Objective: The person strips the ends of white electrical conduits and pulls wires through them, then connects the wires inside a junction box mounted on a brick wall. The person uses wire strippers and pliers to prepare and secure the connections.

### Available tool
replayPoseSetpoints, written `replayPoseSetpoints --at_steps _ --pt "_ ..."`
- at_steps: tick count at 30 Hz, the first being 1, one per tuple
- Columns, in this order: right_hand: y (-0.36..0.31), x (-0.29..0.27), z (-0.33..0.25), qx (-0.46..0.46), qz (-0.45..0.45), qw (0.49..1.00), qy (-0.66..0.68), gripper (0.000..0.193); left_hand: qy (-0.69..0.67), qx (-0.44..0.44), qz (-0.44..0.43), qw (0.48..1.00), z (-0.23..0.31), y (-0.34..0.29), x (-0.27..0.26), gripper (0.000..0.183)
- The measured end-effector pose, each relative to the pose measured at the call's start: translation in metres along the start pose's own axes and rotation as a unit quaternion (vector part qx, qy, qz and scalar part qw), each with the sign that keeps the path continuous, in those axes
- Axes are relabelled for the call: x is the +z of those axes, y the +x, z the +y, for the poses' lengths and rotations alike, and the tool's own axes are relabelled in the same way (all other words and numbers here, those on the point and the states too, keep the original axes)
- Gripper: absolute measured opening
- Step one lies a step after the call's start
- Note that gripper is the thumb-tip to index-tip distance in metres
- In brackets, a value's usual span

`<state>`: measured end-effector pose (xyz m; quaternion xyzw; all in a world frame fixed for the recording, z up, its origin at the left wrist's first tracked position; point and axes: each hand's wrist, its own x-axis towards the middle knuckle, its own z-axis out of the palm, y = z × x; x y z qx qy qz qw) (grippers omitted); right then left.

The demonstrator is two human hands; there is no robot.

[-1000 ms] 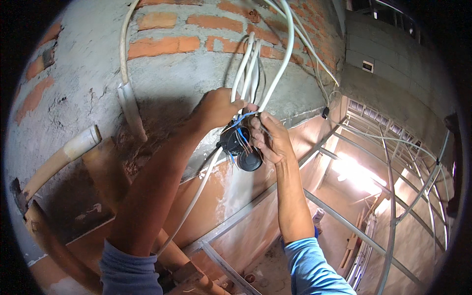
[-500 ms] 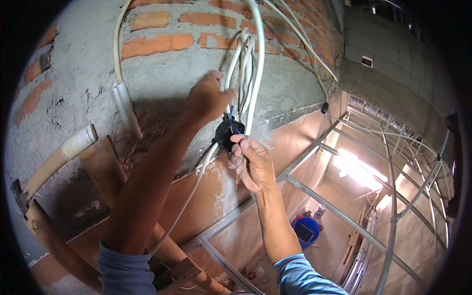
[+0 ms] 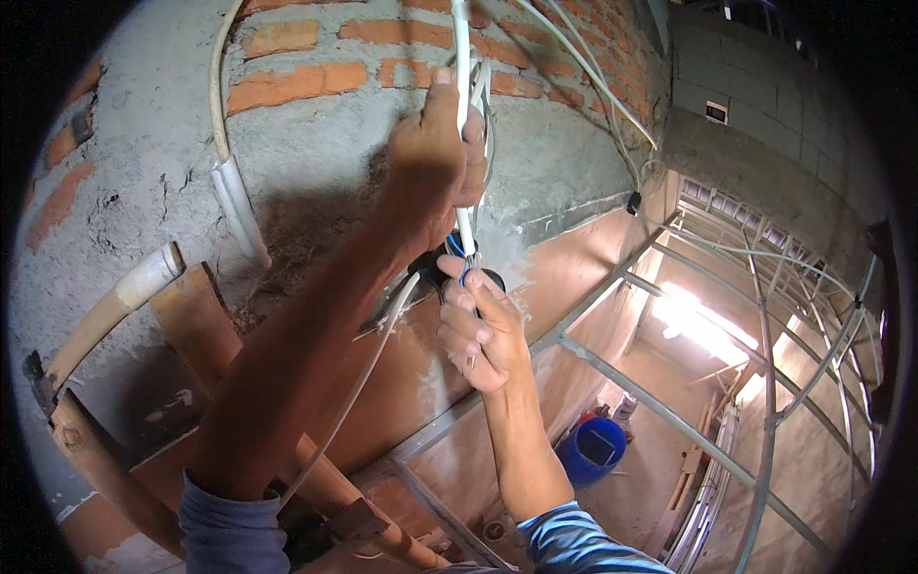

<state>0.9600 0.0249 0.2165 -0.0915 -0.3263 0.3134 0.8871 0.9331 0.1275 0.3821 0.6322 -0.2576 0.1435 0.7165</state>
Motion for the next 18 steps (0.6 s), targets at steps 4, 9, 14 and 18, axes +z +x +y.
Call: replayPoseSetpoints --at_steps 4,9,14,18 --pt "-0.004 0.002 -0.017 -0.042 -0.050 0.959 -0.277 0.027 -0.068 0.024 0.092 0.993 0.009 0.017 0.008 0.055" --pt "0.008 0.010 -0.049 -0.040 -0.102 0.885 -0.452 0.030 -0.069 0.027 0.124 0.990 0.020 0.027 0.006 0.050" --pt "0.015 0.009 -0.054 0.055 -0.178 0.929 -0.319 0.028 -0.174 -0.017 -0.103 0.979 0.029 0.037 -0.025 0.047" --pt "0.030 0.008 -0.055 0.029 -0.118 0.839 -0.531 0.024 -0.219 -0.049 -0.345 0.911 0.032 0.055 -0.032 0.043"
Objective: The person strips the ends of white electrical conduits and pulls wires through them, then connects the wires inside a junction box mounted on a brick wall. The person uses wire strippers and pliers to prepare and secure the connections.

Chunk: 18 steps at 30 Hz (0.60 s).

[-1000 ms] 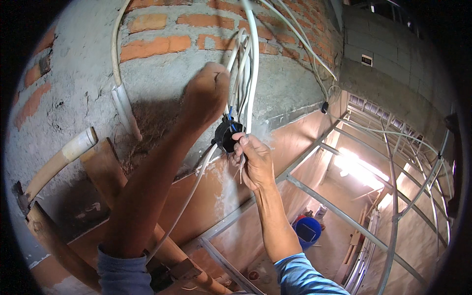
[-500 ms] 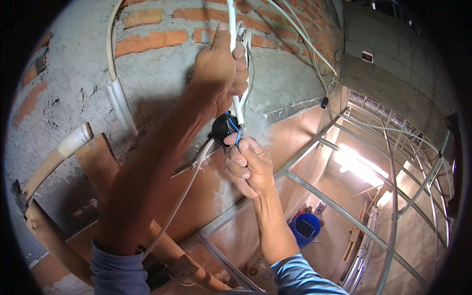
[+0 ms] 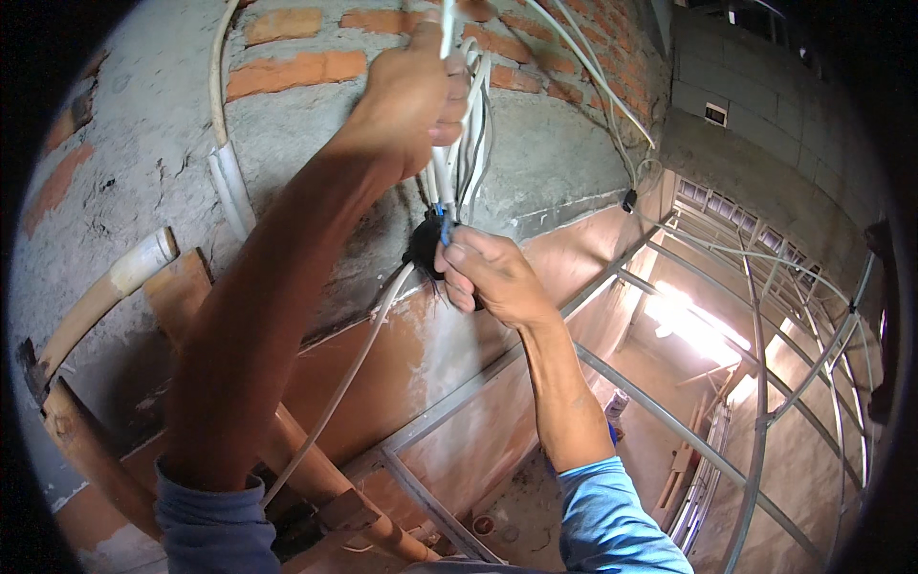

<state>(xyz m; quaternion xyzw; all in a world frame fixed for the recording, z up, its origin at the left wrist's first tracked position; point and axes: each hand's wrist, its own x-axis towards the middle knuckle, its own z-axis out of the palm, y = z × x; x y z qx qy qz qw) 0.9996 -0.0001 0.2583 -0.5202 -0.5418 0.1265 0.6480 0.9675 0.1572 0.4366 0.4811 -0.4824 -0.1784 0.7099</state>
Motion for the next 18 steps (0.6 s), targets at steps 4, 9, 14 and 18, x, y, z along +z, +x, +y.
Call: replayPoseSetpoints --at_steps 4,9,14,18 --pt "0.019 -0.008 -0.004 -0.060 0.054 0.977 -0.199 0.020 0.389 0.166 0.428 0.799 -0.027 -0.017 0.008 0.044" --pt "0.032 -0.017 -0.013 -0.025 0.018 0.990 -0.141 0.019 0.657 -0.090 0.308 0.682 -0.030 -0.059 0.019 0.032" --pt "0.038 -0.023 -0.012 -0.037 0.042 0.993 -0.103 0.032 0.603 -0.055 0.326 0.726 -0.032 -0.066 0.012 0.035" --pt "0.037 -0.028 -0.009 -0.020 0.204 0.976 -0.066 0.029 0.672 -0.026 0.370 0.641 -0.039 -0.061 -0.009 0.033"
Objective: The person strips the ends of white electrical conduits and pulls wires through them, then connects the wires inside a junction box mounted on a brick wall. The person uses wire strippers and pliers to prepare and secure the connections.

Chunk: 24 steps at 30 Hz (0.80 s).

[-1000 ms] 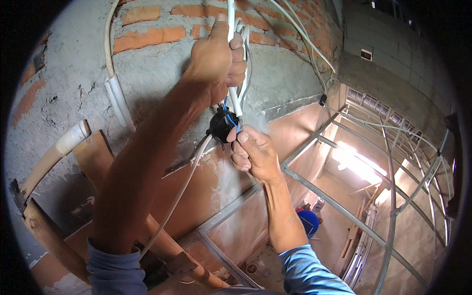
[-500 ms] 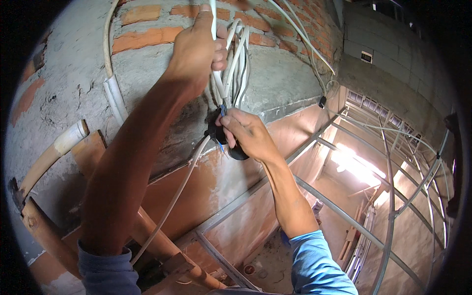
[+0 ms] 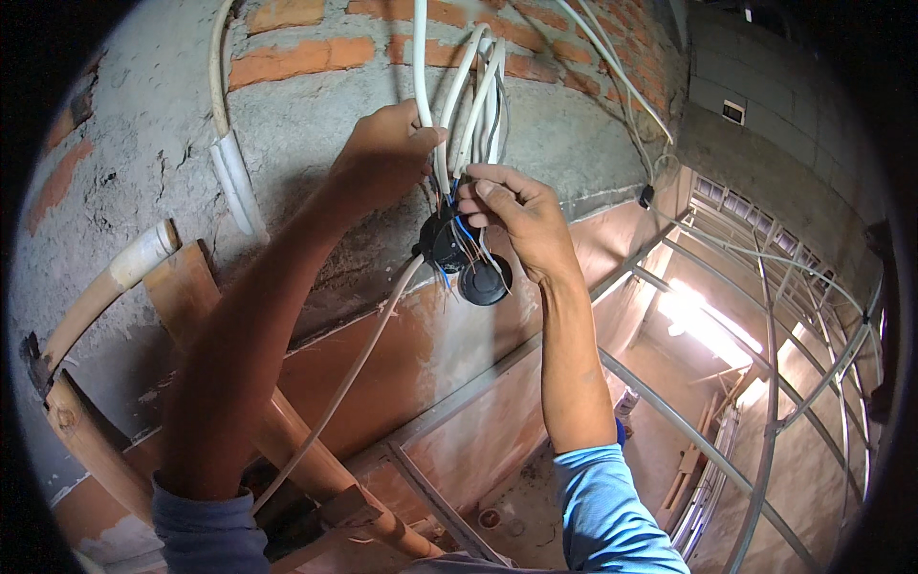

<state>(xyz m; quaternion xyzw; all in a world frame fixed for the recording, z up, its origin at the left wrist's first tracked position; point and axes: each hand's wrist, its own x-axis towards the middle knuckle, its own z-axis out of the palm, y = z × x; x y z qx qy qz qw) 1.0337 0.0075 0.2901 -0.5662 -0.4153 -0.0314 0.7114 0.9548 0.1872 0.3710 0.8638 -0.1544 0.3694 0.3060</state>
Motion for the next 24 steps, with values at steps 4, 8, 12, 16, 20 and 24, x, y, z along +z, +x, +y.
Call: replayPoseSetpoints --at_steps 4,8,12,16,20,24 --pt "0.000 -0.004 0.005 -0.011 0.001 1.000 -0.027 0.024 0.032 -0.027 0.054 0.998 -0.022 0.005 0.008 0.031" --pt "-0.002 -0.007 0.009 0.001 0.008 1.000 -0.013 0.022 0.049 0.018 0.068 0.996 -0.034 0.007 0.007 0.029" --pt "-0.004 -0.008 0.014 0.005 0.032 0.999 0.032 0.021 -0.096 -0.030 0.062 0.993 -0.032 0.008 0.010 0.029" --pt "-0.006 -0.012 0.023 0.017 0.042 0.998 0.054 0.019 -0.069 -0.037 0.080 0.994 -0.027 0.013 0.011 0.032" --pt "-0.009 -0.016 0.034 0.023 0.046 0.997 0.064 0.019 -0.032 -0.037 0.095 0.994 -0.027 0.018 0.011 0.034" --pt "-0.013 -0.016 0.036 0.027 0.048 0.995 0.081 0.018 0.048 0.021 0.145 0.988 -0.036 0.028 0.012 0.035"
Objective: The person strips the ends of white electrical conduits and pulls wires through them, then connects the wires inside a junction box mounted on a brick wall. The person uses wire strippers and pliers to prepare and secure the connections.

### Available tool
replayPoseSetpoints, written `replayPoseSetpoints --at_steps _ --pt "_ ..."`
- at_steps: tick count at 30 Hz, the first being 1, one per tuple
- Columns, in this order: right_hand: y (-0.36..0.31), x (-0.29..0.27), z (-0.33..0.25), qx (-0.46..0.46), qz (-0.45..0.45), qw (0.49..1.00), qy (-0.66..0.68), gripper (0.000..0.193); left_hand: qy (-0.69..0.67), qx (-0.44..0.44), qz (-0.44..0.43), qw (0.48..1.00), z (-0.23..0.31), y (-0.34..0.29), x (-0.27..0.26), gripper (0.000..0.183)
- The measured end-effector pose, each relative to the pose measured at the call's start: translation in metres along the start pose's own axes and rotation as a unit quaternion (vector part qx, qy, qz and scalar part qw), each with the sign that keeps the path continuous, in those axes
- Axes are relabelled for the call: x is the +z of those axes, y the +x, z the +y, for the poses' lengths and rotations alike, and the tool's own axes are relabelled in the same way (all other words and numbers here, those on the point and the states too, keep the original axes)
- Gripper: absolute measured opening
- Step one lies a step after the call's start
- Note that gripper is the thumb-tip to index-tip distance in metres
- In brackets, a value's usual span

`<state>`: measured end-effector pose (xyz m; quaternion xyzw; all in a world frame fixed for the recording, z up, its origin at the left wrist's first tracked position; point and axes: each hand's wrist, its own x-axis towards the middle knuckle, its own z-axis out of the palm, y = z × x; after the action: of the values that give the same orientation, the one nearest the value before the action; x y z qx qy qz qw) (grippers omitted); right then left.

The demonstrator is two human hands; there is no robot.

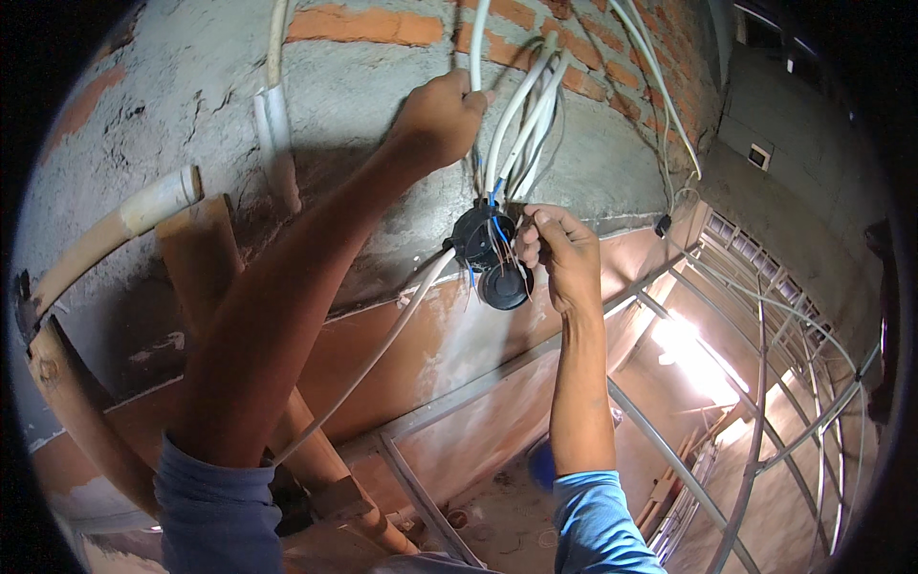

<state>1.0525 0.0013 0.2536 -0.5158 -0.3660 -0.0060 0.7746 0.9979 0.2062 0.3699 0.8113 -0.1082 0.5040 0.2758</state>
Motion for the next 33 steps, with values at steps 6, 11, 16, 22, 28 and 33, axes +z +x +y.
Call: replayPoseSetpoints --at_steps 6,11,16,22,28,33 --pt "0.003 0.012 -0.014 -0.052 0.027 0.995 -0.080 0.014 0.011 0.047 0.028 0.998 -0.013 0.004 0.009 0.032" --pt "0.015 0.034 -0.035 -0.158 0.026 0.974 -0.162 0.016 -0.052 -0.016 0.017 0.998 -0.001 0.001 0.018 0.032" --pt "0.045 0.056 -0.088 -0.389 0.087 0.864 -0.307 0.019 -0.013 -0.044 -0.019 0.999 0.007 -0.006 0.017 0.035" --pt "0.053 0.072 -0.114 -0.385 0.011 0.872 -0.302 0.023 -0.023 -0.054 -0.018 0.998 0.004 -0.006 0.015 0.032" --pt "0.030 0.056 -0.085 -0.295 0.035 0.911 -0.285 0.021 -0.050 -0.095 -0.043 0.993 0.003 -0.009 0.015 0.033" --pt "0.019 0.028 -0.056 -0.241 0.062 0.933 -0.258 0.021 -0.030 -0.077 -0.046 0.995 -0.003 -0.006 0.022 0.034"
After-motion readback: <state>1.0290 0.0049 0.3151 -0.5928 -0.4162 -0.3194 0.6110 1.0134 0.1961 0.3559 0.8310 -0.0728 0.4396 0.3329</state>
